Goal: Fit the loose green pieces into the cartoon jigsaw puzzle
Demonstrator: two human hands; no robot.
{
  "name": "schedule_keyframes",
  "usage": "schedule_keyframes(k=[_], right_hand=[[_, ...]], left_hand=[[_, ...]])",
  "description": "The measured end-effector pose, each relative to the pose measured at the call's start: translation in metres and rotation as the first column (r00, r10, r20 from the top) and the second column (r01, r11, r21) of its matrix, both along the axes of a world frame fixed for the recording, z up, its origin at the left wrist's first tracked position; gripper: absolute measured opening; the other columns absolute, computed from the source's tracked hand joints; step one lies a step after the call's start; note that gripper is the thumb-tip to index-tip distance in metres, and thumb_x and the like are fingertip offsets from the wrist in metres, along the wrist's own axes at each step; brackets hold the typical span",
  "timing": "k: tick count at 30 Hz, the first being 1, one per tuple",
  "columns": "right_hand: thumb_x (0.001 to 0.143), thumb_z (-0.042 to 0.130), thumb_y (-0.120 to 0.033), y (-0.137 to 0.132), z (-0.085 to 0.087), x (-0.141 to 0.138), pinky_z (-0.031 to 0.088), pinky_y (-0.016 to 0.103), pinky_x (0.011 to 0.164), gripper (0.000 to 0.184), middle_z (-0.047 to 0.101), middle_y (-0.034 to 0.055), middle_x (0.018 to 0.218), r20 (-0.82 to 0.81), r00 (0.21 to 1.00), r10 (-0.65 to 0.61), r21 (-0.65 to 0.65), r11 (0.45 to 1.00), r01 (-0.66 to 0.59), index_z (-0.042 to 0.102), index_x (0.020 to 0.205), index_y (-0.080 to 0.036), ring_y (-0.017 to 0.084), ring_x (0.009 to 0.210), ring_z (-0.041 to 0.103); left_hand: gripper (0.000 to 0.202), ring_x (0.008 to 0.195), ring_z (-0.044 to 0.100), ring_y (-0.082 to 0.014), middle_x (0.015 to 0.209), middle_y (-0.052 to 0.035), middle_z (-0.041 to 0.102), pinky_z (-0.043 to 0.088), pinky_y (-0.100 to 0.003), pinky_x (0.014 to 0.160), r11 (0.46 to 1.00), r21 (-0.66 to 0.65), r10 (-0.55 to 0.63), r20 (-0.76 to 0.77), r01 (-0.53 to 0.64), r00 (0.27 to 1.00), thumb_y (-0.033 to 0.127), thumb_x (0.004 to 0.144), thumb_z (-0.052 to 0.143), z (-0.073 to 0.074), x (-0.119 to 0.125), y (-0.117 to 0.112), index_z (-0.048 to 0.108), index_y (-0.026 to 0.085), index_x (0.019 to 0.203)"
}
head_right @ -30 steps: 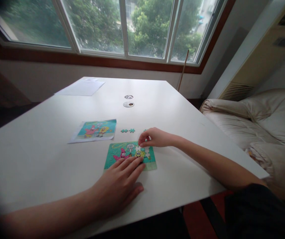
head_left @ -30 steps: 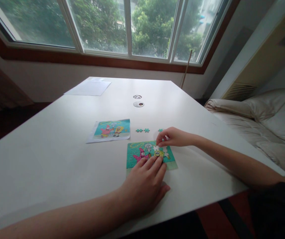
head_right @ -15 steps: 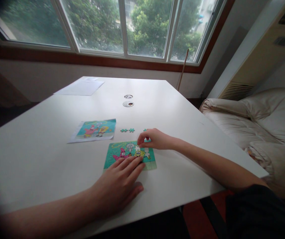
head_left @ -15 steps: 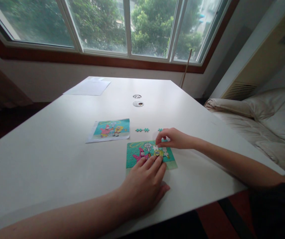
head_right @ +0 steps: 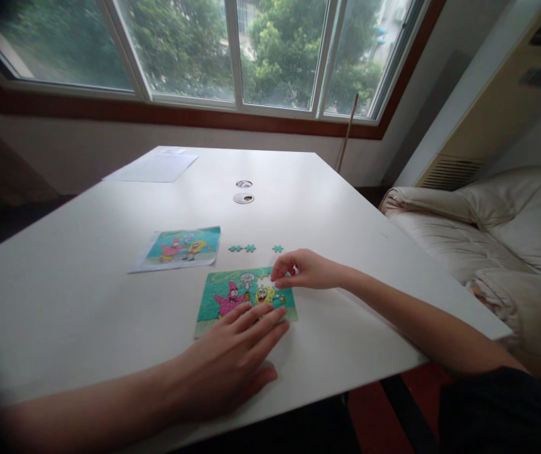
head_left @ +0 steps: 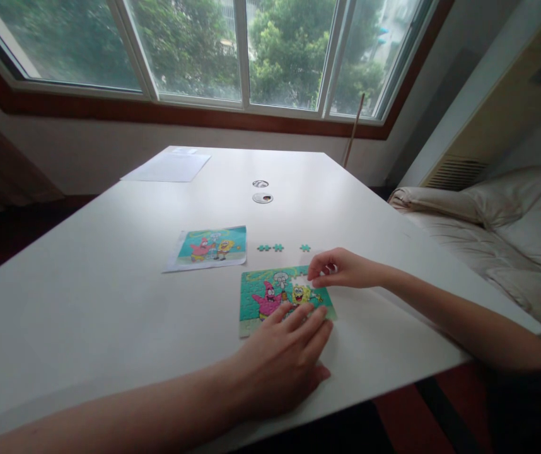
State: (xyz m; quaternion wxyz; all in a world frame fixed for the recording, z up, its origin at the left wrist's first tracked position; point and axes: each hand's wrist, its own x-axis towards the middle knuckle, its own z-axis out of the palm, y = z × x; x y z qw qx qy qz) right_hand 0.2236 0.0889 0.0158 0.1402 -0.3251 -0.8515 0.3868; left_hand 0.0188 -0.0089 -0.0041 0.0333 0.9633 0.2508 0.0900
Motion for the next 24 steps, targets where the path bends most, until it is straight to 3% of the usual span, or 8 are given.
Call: schedule_keyframes(k=[4,9,16,21,24], right_hand=[[0.08,0.06,-0.028,-0.002,-0.004,-0.002,0.037,0.019,0.056,0.014,0.061,0.0002,0.076,0.028,1.0,0.0,0.06,0.998,-0.002,0.062,0.086,-0.016,0.009,0.061,0.048],[0.079,0.063,-0.021,-0.008,-0.007,-0.002,0.04,0.02,0.067,0.009,0.058,0.0024,0.087,0.026,1.0,-0.003,0.234,0.972,-0.003,0.062,0.086,-0.017,0.012,0.077,0.052],[0.077,0.066,-0.025,0.003,-0.008,0.0,0.039,0.02,0.063,0.013,0.055,0.0017,0.081,0.046,0.998,-0.043,0.308,0.951,0.027,0.063,0.086,-0.016,0.011,0.072,0.05],[0.081,0.058,-0.019,0.037,-0.017,0.001,0.038,0.02,0.06,0.01,0.059,0.0012,0.073,-0.006,0.957,-0.289,0.429,0.864,0.264,0.067,0.084,-0.016,0.01,0.061,0.049],[0.076,0.064,-0.021,0.049,-0.024,0.001,0.039,0.02,0.061,0.013,0.06,0.001,0.076,0.029,0.939,-0.342,0.426,0.854,0.298,0.068,0.088,-0.016,0.009,0.062,0.05]], left_hand=[[0.044,0.118,0.039,-0.0261,0.132,-0.0102,0.043,0.03,-0.041,0.096,0.999,-0.046,-0.001,0.007,0.002,1.0,0.041,0.089,0.039,-0.001,0.0,0.0,0.041,0.015,0.125],[0.043,0.118,0.04,-0.0268,0.132,-0.0096,0.043,0.031,-0.042,0.096,0.998,-0.062,0.006,0.009,-0.005,1.0,0.04,0.089,0.039,-0.001,0.0,0.0,0.041,0.015,0.124],[0.042,0.118,0.04,-0.0268,0.133,-0.0101,0.043,0.031,-0.043,0.097,0.995,-0.097,-0.001,0.021,0.003,1.0,0.039,0.089,0.039,0.001,-0.001,0.0,0.041,0.015,0.124],[0.042,0.12,0.038,-0.0258,0.135,-0.0091,0.04,0.031,-0.042,0.098,0.992,-0.123,-0.008,0.028,0.011,1.0,0.039,0.09,0.039,0.003,-0.003,0.0,0.04,0.016,0.125],[0.043,0.121,0.037,-0.0254,0.136,-0.0092,0.039,0.031,-0.041,0.099,0.993,-0.118,-0.014,0.03,0.017,0.999,0.04,0.09,0.038,0.003,-0.005,0.0,0.039,0.016,0.126]])
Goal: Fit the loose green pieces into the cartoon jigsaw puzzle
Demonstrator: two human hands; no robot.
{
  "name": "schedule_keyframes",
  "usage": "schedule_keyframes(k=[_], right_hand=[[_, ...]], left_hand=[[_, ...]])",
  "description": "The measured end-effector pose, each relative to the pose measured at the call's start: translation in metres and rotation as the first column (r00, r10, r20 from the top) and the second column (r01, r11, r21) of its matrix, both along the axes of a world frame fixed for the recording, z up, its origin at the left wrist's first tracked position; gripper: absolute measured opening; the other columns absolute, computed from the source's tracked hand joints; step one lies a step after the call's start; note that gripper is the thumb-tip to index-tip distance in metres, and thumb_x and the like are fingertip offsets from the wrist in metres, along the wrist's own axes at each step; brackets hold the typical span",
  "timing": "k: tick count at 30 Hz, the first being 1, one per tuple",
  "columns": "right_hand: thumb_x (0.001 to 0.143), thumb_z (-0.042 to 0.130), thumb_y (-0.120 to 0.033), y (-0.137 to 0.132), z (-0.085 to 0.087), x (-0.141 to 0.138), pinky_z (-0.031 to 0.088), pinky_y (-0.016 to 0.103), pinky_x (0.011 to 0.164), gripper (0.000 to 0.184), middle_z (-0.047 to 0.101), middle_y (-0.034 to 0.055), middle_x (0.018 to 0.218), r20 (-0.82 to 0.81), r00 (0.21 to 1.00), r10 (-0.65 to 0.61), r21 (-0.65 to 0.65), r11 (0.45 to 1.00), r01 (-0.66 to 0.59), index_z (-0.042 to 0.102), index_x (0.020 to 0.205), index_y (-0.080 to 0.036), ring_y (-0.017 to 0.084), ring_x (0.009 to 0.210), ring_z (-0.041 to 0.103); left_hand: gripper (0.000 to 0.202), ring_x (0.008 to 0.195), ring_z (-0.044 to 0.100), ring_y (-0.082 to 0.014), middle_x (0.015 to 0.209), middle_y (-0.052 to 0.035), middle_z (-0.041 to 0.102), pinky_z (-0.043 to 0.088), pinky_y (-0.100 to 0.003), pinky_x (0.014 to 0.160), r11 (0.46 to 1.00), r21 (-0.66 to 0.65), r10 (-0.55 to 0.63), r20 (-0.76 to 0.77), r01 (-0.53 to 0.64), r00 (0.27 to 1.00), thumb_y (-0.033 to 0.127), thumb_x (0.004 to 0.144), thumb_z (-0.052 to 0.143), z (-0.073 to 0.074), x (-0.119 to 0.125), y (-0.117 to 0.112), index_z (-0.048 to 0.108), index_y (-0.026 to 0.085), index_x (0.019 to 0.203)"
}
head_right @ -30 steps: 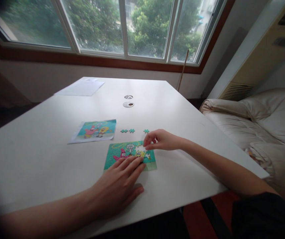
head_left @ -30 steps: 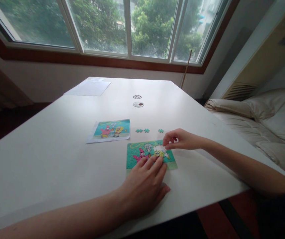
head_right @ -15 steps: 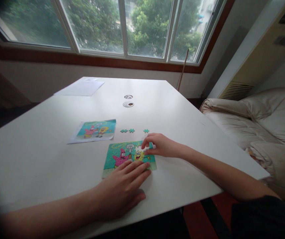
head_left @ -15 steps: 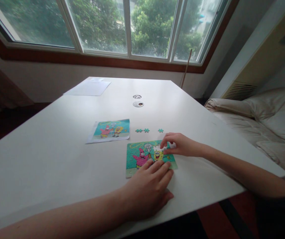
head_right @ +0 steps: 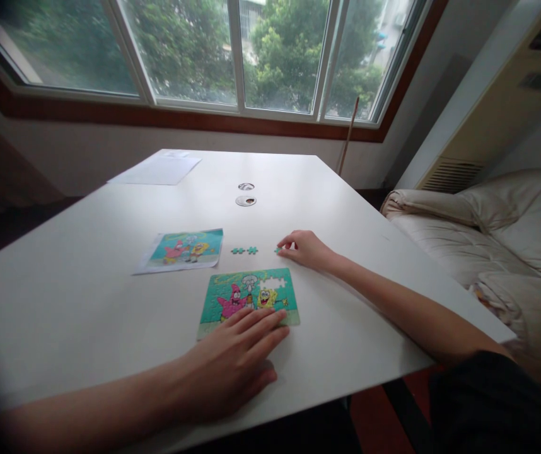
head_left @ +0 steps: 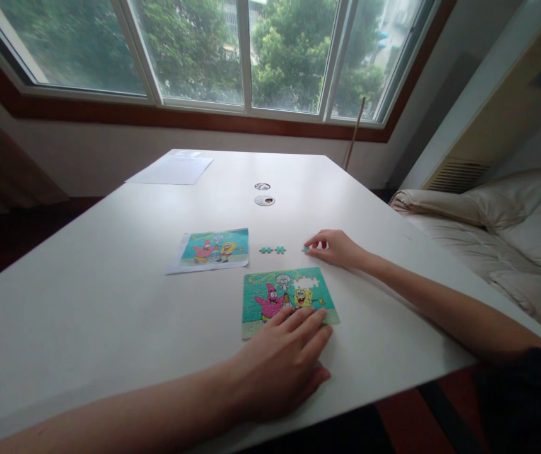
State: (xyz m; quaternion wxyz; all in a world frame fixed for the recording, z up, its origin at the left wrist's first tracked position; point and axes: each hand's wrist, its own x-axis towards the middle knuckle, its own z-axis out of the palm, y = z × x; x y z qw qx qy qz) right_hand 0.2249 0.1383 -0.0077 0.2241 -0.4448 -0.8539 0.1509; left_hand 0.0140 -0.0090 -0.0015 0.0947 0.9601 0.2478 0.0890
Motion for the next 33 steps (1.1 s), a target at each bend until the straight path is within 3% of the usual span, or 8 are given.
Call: schedule_keyframes(k=[8,15,19,22,28,33], right_hand=[[0.066,0.071,-0.021,0.005,0.008,0.0,0.036,0.019,0.057,0.014,0.059,-0.0012,0.069,0.093,0.995,-0.045,-0.186,0.981,0.061,0.067,0.079,-0.015,0.01,0.062,0.051],[0.075,0.065,-0.029,-0.031,0.017,-0.02,0.035,0.019,0.053,0.016,0.06,-0.0009,0.064,-0.174,0.977,0.122,-0.291,0.942,-0.169,0.066,0.078,-0.013,0.008,0.058,0.049],[0.073,0.066,-0.024,-0.045,0.015,-0.029,0.036,0.019,0.055,0.012,0.06,-0.0006,0.064,-0.164,0.979,0.12,-0.33,0.929,-0.169,0.066,0.077,-0.013,0.009,0.059,0.05],[0.073,0.067,-0.021,-0.047,0.013,-0.03,0.035,0.019,0.053,0.007,0.061,-0.0011,0.066,-0.123,0.986,0.111,-0.318,0.937,-0.145,0.066,0.077,-0.015,0.009,0.058,0.049],[0.071,0.07,-0.017,-0.05,0.01,-0.032,0.038,0.021,0.067,0.004,0.059,0.0015,0.075,-0.031,0.989,0.146,-0.11,0.983,-0.148,0.067,0.073,-0.016,0.011,0.07,0.051],[0.068,0.073,-0.02,-0.038,0.014,-0.033,0.036,0.019,0.062,0.01,0.054,-0.0011,0.07,0.01,0.977,0.212,-0.147,0.967,-0.208,0.066,0.075,-0.016,0.01,0.065,0.049]], left_hand=[[0.046,0.119,0.04,-0.0283,0.131,-0.0122,0.045,0.035,-0.043,0.097,0.978,0.076,0.196,0.002,-0.196,0.981,0.04,0.088,0.042,-0.004,-0.003,-0.001,0.043,0.013,0.125],[0.046,0.118,0.041,-0.0281,0.131,-0.0118,0.045,0.037,-0.043,0.096,0.96,0.093,0.267,-0.004,-0.265,0.964,0.039,0.087,0.044,-0.01,-0.003,0.001,0.044,0.013,0.125],[0.046,0.117,0.042,-0.0284,0.129,-0.0127,0.046,0.037,-0.044,0.096,0.959,0.11,0.263,0.001,-0.261,0.965,0.04,0.087,0.044,-0.013,-0.003,0.002,0.046,0.012,0.124],[0.046,0.116,0.043,-0.0283,0.128,-0.0131,0.047,0.038,-0.044,0.095,0.958,0.12,0.26,0.012,-0.26,0.965,0.04,0.086,0.045,-0.014,-0.003,0.002,0.046,0.012,0.123],[0.047,0.116,0.043,-0.0288,0.129,-0.013,0.047,0.037,-0.044,0.095,0.959,0.113,0.262,-0.004,-0.26,0.965,0.041,0.086,0.045,-0.014,-0.002,0.002,0.046,0.012,0.124],[0.048,0.115,0.043,-0.0291,0.128,-0.0129,0.047,0.038,-0.044,0.095,0.959,0.108,0.267,-0.019,-0.264,0.963,0.041,0.086,0.045,-0.013,0.0,0.002,0.046,0.011,0.124]])
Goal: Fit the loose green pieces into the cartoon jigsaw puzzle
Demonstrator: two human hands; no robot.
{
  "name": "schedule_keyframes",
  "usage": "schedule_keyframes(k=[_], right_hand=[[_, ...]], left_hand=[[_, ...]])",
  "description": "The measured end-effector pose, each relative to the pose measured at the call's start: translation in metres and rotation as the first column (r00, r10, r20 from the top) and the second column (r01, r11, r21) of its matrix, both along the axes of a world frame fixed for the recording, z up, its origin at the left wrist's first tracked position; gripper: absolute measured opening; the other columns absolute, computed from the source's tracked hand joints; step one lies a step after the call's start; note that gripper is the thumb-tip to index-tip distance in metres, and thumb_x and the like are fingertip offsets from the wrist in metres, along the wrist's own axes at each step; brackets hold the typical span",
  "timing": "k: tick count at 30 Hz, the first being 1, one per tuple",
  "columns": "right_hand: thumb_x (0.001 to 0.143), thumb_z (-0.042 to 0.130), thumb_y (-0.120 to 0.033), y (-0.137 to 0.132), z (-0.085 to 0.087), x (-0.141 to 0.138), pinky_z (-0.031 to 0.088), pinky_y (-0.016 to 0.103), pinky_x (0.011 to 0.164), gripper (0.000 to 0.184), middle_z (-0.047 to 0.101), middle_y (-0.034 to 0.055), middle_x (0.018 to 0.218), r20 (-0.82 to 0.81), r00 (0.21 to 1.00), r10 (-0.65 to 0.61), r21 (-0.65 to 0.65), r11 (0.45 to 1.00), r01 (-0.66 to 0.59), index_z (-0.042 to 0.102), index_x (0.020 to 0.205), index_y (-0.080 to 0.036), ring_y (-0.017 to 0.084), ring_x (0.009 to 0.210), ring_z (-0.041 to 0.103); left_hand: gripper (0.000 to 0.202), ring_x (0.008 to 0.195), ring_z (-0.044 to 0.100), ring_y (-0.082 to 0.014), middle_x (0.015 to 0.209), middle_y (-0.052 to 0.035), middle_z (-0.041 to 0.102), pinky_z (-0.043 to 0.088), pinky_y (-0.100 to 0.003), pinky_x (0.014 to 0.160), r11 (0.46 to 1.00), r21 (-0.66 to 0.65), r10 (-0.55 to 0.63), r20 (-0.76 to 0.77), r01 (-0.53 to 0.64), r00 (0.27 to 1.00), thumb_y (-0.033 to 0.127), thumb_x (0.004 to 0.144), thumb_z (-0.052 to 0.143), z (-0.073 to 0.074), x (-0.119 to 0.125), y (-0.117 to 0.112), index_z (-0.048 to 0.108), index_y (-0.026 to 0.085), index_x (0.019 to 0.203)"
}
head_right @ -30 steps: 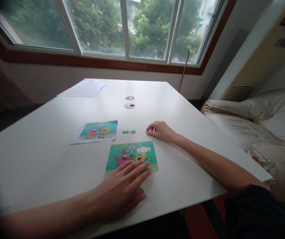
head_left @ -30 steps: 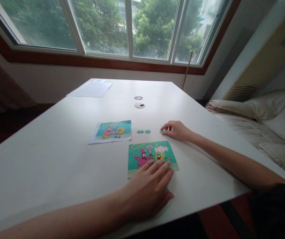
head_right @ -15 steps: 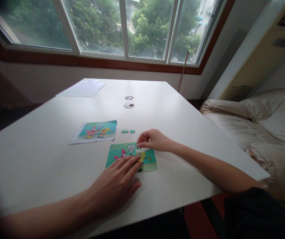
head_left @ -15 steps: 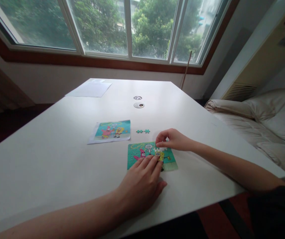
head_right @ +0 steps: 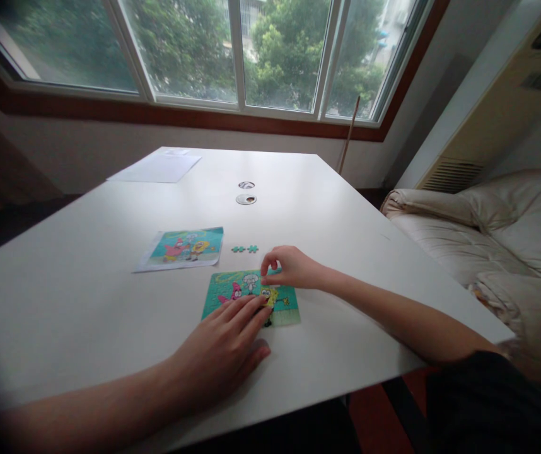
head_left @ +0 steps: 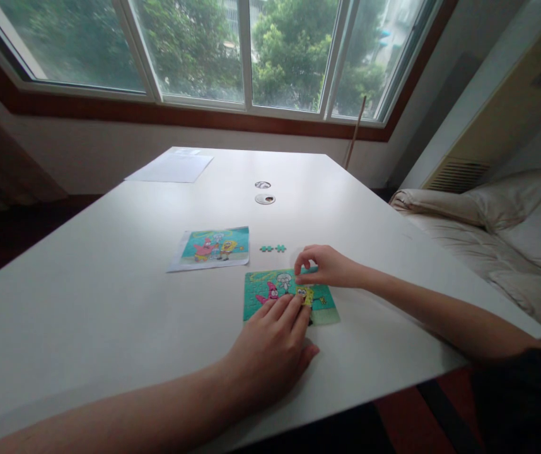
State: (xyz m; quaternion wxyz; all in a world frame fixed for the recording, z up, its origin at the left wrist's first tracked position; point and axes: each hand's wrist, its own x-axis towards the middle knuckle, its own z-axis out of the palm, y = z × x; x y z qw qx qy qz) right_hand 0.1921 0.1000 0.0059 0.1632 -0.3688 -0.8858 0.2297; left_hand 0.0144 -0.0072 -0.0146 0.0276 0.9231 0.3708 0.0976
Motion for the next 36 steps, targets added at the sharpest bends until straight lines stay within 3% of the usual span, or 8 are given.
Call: schedule_keyframes(k=[2,8,14,19,23,29,36], right_hand=[[0.071,0.07,-0.02,0.012,-0.001,-0.002,0.035,0.019,0.059,0.008,0.055,-0.002,0.069,-0.001,1.0,0.006,-0.014,1.0,-0.006,0.066,0.077,-0.016,0.009,0.063,0.048],[0.075,0.066,-0.021,0.047,-0.013,-0.016,0.036,0.019,0.061,0.012,0.06,-0.0004,0.075,-0.054,0.985,-0.165,0.129,0.977,0.171,0.067,0.086,-0.016,0.008,0.063,0.048],[0.067,0.071,-0.02,0.057,-0.013,-0.02,0.036,0.017,0.057,0.017,0.06,-0.001,0.075,0.002,0.988,-0.157,0.012,0.988,0.157,0.065,0.083,-0.015,0.008,0.063,0.049],[0.068,0.068,-0.02,0.051,-0.009,-0.013,0.035,0.019,0.058,0.011,0.058,-0.0019,0.07,-0.075,0.989,-0.131,-0.038,0.991,0.128,0.062,0.075,-0.014,0.008,0.064,0.049],[0.072,0.067,-0.027,0.038,0.001,0.002,0.035,0.019,0.055,0.018,0.057,-0.0008,0.068,-0.18,0.981,-0.077,-0.132,0.99,0.053,0.059,0.078,-0.012,0.008,0.061,0.049],[0.081,0.058,-0.03,0.017,0.016,0.03,0.034,0.02,0.055,0.02,0.063,0.002,0.076,-0.103,0.992,0.07,-0.191,0.978,-0.088,0.065,0.09,-0.013,0.009,0.064,0.05],[0.083,0.055,-0.035,0.005,0.007,0.034,0.033,0.02,0.056,0.026,0.064,0.0029,0.08,-0.095,0.991,0.098,-0.217,0.969,-0.117,0.067,0.09,-0.013,0.01,0.063,0.047]], left_hand=[[0.048,0.116,0.043,-0.0291,0.129,-0.013,0.047,0.038,-0.044,0.095,1.0,0.006,0.006,0.0,-0.006,1.0,0.041,0.086,0.046,0.0,0.0,0.0,0.047,0.011,0.123],[0.048,0.117,0.043,-0.0285,0.131,-0.0123,0.045,0.038,-0.043,0.096,1.0,-0.001,0.021,-0.009,-0.021,1.0,0.039,0.086,0.046,0.001,0.001,-0.001,0.046,0.012,0.125],[0.048,0.116,0.043,-0.0293,0.131,-0.0134,0.046,0.039,-0.044,0.094,1.0,0.013,0.022,-0.017,-0.022,1.0,0.04,0.086,0.045,0.001,0.001,-0.002,0.046,0.011,0.124],[0.048,0.116,0.044,-0.0294,0.13,-0.0135,0.046,0.039,-0.044,0.094,0.999,0.031,0.014,-0.009,-0.014,1.0,0.041,0.086,0.045,-0.001,0.0,-0.002,0.046,0.011,0.124],[0.048,0.115,0.045,-0.0297,0.129,-0.0137,0.047,0.039,-0.045,0.094,0.999,0.029,0.017,-0.006,-0.017,1.0,0.041,0.085,0.046,0.0,0.0,-0.002,0.046,0.011,0.123],[0.046,0.116,0.043,-0.0286,0.128,-0.0121,0.047,0.036,-0.045,0.096,1.0,-0.002,0.003,0.003,-0.003,1.0,0.042,0.087,0.045,0.004,0.005,0.0,0.045,0.013,0.123],[0.049,0.122,0.036,-0.0273,0.133,-0.0113,0.041,0.031,-0.043,0.099,0.996,-0.009,-0.092,0.009,0.092,0.996,0.043,0.089,0.039,0.003,0.009,0.003,0.039,0.014,0.127]])
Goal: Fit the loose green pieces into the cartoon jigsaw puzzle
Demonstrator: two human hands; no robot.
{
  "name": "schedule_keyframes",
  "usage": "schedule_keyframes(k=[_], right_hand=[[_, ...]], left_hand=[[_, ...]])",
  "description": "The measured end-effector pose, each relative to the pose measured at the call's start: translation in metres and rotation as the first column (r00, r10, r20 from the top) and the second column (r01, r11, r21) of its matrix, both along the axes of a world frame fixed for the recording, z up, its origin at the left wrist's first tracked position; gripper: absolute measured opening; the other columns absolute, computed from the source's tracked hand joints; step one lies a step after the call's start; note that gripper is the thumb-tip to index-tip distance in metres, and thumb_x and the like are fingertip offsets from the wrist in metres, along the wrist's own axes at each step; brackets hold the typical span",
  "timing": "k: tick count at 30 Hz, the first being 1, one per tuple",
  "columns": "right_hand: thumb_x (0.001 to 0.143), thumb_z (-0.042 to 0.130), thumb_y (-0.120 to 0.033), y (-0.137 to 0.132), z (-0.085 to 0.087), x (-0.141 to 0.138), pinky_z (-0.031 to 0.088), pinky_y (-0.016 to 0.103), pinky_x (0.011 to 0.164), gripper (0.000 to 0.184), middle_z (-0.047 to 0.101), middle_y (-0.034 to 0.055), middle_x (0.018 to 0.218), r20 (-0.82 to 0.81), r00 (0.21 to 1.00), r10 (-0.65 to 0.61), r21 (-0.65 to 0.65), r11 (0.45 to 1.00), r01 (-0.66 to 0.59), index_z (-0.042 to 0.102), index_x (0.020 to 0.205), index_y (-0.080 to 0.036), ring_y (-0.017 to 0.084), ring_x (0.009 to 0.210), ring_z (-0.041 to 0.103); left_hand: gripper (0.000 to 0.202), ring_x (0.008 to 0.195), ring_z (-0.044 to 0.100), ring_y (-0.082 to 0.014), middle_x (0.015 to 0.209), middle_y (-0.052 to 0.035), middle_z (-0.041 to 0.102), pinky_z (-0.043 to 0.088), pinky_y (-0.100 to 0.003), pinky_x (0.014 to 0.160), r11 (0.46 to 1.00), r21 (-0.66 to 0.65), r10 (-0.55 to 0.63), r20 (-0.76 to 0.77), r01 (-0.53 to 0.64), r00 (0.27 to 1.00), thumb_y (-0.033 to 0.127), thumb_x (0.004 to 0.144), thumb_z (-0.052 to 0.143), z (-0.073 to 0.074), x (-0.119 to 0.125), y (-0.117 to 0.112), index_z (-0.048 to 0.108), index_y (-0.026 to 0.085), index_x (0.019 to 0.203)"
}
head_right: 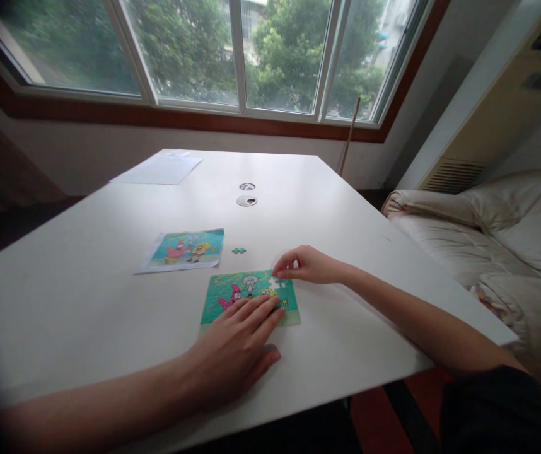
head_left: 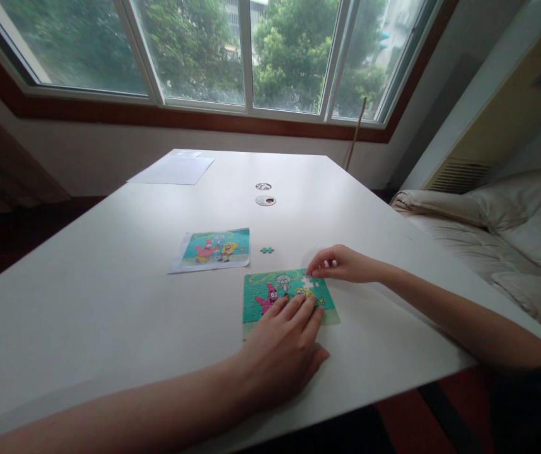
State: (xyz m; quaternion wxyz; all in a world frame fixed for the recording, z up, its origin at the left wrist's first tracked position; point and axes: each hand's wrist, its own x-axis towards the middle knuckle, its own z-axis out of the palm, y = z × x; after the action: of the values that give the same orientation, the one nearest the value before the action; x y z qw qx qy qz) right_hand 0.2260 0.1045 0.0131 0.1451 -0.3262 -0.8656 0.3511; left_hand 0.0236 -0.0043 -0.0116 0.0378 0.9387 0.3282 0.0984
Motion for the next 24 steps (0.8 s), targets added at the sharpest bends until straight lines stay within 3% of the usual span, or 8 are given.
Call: schedule_keyframes(k=[11,18,24], right_hand=[[0.082,0.055,-0.035,-0.005,-0.004,0.002,0.037,0.021,0.057,0.028,0.064,0.0033,0.079,0.001,0.998,-0.066,0.014,0.998,0.066,0.066,0.096,-0.014,0.011,0.063,0.048],[0.076,0.062,-0.039,-0.01,-0.012,0.006,0.044,0.023,0.059,0.029,0.063,0.0043,0.074,-0.111,0.974,-0.197,-0.201,0.964,0.172,0.063,0.085,-0.011,0.013,0.065,0.056],[0.072,0.065,-0.037,-0.013,-0.016,0.003,0.039,0.019,0.052,0.027,0.06,0.0018,0.066,-0.103,0.96,-0.259,-0.203,0.951,0.235,0.063,0.08,-0.012,0.01,0.058,0.052]], left_hand=[[0.049,0.121,0.037,-0.0276,0.133,-0.0121,0.041,0.032,-0.044,0.098,1.0,0.015,0.003,0.004,-0.003,1.0,0.044,0.088,0.039,-0.002,-0.001,-0.001,0.04,0.014,0.127],[0.048,0.122,0.037,-0.0275,0.133,-0.012,0.042,0.033,-0.044,0.097,1.0,0.006,0.004,0.002,-0.004,1.0,0.043,0.088,0.041,0.0,0.0,-0.001,0.041,0.014,0.126],[0.048,0.121,0.037,-0.0277,0.134,-0.0116,0.041,0.032,-0.045,0.097,1.0,0.002,0.009,-0.004,-0.009,1.0,0.044,0.088,0.04,-0.001,0.0,-0.001,0.04,0.015,0.127]])
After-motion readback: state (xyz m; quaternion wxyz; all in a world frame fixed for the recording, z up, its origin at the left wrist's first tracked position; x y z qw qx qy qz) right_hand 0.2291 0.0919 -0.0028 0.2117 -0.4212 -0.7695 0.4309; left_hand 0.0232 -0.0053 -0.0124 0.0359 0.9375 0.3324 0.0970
